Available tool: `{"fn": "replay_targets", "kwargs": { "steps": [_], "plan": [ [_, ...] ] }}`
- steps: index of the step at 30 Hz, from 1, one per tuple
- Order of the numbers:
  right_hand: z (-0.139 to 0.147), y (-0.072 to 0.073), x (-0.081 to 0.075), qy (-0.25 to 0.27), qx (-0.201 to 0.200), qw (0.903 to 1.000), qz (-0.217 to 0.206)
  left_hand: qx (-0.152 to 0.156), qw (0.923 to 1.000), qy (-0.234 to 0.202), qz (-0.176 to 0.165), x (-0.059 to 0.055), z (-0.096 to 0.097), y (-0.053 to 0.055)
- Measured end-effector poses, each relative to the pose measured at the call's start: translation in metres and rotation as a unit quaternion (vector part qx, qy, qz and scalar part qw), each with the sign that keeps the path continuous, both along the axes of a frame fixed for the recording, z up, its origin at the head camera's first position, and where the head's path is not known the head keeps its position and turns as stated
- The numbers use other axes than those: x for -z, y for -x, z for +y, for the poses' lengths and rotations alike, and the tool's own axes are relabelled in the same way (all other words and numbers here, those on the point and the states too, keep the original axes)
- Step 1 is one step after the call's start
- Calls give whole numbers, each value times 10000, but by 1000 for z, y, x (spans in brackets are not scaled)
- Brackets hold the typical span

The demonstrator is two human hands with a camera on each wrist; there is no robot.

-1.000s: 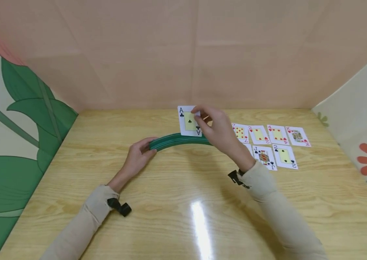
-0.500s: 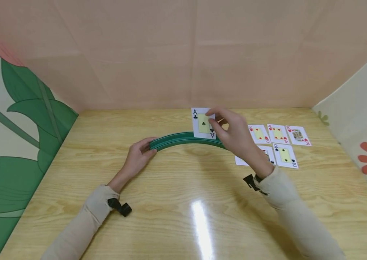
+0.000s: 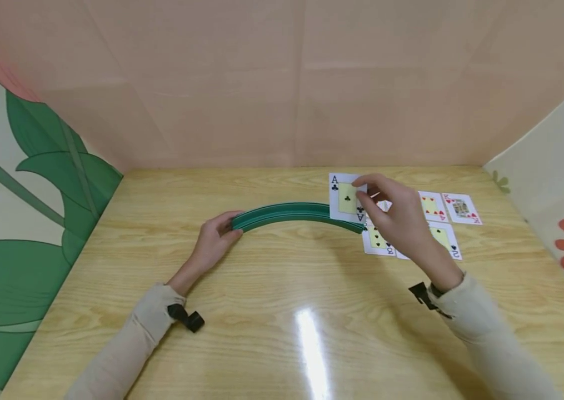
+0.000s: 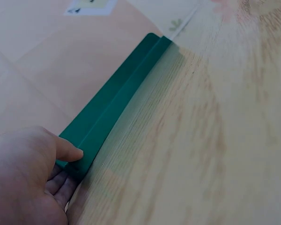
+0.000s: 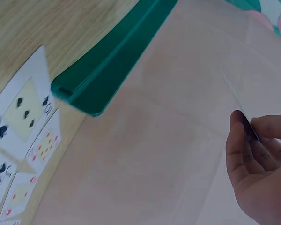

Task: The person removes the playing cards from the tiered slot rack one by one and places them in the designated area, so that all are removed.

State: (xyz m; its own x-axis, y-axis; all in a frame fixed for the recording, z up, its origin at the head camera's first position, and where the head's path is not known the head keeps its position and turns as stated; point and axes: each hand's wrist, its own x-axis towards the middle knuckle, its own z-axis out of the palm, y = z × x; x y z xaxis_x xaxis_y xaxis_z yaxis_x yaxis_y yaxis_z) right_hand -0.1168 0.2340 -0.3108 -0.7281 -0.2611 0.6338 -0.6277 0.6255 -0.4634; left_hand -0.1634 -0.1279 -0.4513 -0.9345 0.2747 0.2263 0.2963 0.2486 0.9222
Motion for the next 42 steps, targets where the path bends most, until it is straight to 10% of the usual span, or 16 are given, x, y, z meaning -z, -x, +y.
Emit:
{"fn": "replay_targets", "kwargs": {
  "steps": [30,42],
  "plan": [
    [110,-40,25,-185,1399,9900,39,-121,9999,48,-91,-2,-7,-3],
    [154,-47,47,489,2529,9619,-921,-126,9999,86,-32,-3,-7,-5]
  ]
}}
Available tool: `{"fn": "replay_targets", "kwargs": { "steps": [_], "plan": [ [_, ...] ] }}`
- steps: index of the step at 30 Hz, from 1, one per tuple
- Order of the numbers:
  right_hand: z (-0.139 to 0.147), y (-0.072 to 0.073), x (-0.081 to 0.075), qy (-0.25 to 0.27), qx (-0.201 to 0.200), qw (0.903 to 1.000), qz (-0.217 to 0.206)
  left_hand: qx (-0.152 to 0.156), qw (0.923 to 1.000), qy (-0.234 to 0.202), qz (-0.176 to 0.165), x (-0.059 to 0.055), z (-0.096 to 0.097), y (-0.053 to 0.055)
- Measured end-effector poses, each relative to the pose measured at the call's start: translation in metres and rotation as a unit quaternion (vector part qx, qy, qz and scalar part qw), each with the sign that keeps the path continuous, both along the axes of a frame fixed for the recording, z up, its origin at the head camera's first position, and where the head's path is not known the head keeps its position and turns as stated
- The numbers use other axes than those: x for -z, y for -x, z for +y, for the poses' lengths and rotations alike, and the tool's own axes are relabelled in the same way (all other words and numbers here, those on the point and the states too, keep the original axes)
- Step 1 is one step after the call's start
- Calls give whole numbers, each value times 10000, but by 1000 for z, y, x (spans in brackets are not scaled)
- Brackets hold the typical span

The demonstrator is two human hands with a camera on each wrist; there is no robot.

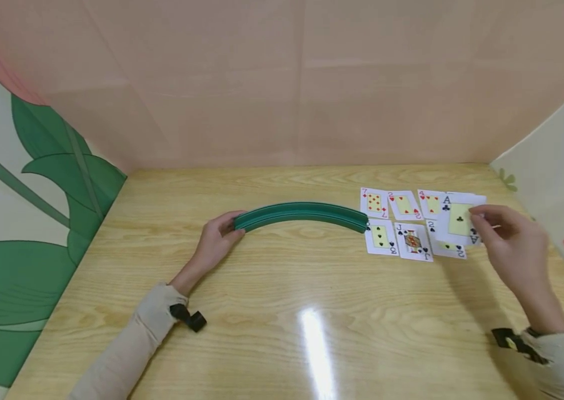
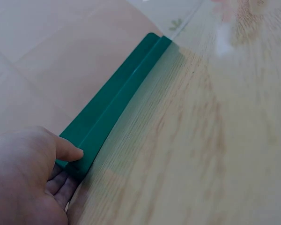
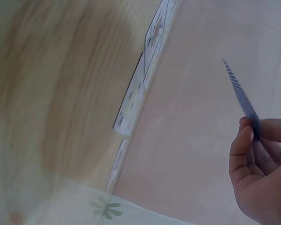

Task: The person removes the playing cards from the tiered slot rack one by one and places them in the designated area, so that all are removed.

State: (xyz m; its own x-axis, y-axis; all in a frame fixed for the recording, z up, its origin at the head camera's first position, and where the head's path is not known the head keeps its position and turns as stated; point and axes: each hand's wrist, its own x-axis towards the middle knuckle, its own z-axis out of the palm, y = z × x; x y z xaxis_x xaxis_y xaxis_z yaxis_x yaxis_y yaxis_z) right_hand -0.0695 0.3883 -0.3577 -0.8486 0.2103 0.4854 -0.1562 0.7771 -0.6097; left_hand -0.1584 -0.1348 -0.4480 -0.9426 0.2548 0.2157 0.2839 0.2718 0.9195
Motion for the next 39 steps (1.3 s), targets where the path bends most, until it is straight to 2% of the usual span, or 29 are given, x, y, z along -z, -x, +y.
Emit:
{"fn": "replay_targets", "kwargs": {
  "steps": [7,14,16,23,28,33,39],
  "plan": [
    [21,0,7,196,78,9966,-794,59,10000,-14,-32,-29,6,-16],
    [38,3,13,137,45,9924,-1225,18,10000,26,-3,-30,6,-15],
    [42,4,15,45,72,9914,-1308,8,10000,28,-19,-30,7,-15],
    [51,6,22,-389,129,9865,-1587,-16,10000,13,20,-1,2,1],
    [57,7,26,-572,200,9803,-1880,-36,10000,-14,49,1,1,2],
    [64,8,32,-627,32,9791,-1936,-85,9999,57,-2,1,0,1],
    [70,9,38,-973,-190,9653,-2416,-54,10000,45,41,2,0,2]
  ]
}}
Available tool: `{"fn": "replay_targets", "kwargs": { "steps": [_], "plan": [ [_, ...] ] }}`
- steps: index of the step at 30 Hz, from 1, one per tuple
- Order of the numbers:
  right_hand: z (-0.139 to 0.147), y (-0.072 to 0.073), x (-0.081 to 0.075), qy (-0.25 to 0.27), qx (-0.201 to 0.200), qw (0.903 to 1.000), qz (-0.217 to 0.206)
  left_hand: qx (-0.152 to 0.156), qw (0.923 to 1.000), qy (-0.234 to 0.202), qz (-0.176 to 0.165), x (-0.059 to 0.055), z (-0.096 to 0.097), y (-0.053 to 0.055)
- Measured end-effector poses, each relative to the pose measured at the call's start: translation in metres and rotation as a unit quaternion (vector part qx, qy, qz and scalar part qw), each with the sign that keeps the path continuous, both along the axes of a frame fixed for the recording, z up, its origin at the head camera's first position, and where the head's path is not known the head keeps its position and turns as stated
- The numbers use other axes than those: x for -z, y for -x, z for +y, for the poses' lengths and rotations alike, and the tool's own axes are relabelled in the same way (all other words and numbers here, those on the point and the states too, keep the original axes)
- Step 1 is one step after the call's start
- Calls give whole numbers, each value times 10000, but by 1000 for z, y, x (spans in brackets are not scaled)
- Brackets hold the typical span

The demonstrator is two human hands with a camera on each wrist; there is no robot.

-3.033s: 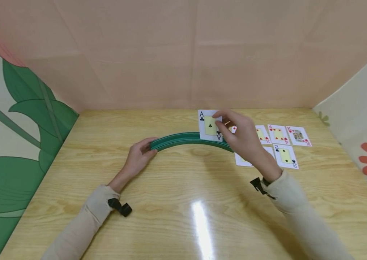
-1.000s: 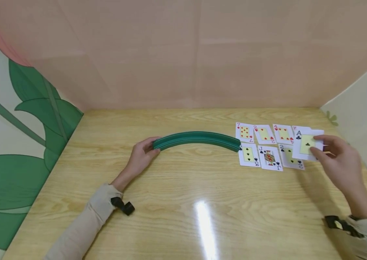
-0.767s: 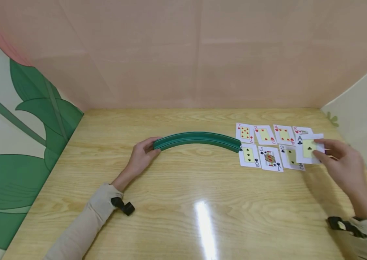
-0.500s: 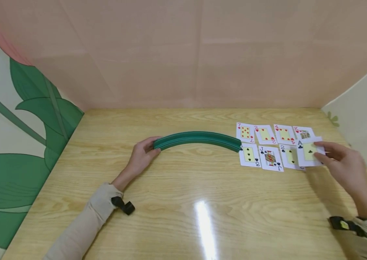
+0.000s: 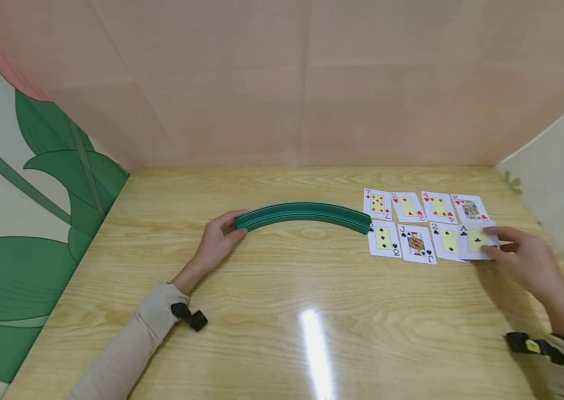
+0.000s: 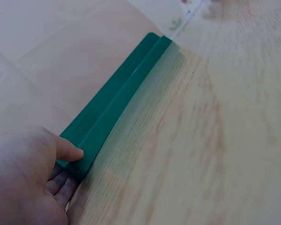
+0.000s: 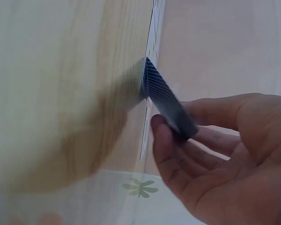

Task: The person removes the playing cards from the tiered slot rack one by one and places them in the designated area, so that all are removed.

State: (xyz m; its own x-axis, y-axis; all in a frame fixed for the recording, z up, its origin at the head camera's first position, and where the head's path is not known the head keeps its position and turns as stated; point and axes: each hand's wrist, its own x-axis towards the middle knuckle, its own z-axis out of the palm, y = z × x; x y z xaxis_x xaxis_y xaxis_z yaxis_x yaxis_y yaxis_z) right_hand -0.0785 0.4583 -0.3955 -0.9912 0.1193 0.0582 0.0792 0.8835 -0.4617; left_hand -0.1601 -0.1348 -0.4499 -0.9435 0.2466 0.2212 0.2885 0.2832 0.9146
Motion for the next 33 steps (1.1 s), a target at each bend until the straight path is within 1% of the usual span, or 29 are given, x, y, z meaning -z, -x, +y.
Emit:
{"fn": "replay_targets", "kwargs": {
  "steps": [6,10,14,17,22,28,33],
  "plan": [
    [8,-1,5,-433,-342,9978,-369,24,10000,-43,-61,2,0,-1],
    [11,1,6,-449,-337,9971,-507,27,10000,-22,-70,-3,2,0],
    [13,2,7,-466,-320,9972,-490,58,10000,1,-66,-21,5,-8],
    [14,2,11,-450,-337,9975,-418,73,9999,9,-81,-31,6,-16],
    [16,4,16,-499,-423,9974,-294,59,10000,-29,-70,-30,5,-19],
    [17,5,19,-635,-498,9965,-199,31,10000,-67,-52,-25,6,-15],
    [21,3,20,-647,-517,9963,-213,-2,10000,-41,-88,-4,6,-3]
  ]
}}
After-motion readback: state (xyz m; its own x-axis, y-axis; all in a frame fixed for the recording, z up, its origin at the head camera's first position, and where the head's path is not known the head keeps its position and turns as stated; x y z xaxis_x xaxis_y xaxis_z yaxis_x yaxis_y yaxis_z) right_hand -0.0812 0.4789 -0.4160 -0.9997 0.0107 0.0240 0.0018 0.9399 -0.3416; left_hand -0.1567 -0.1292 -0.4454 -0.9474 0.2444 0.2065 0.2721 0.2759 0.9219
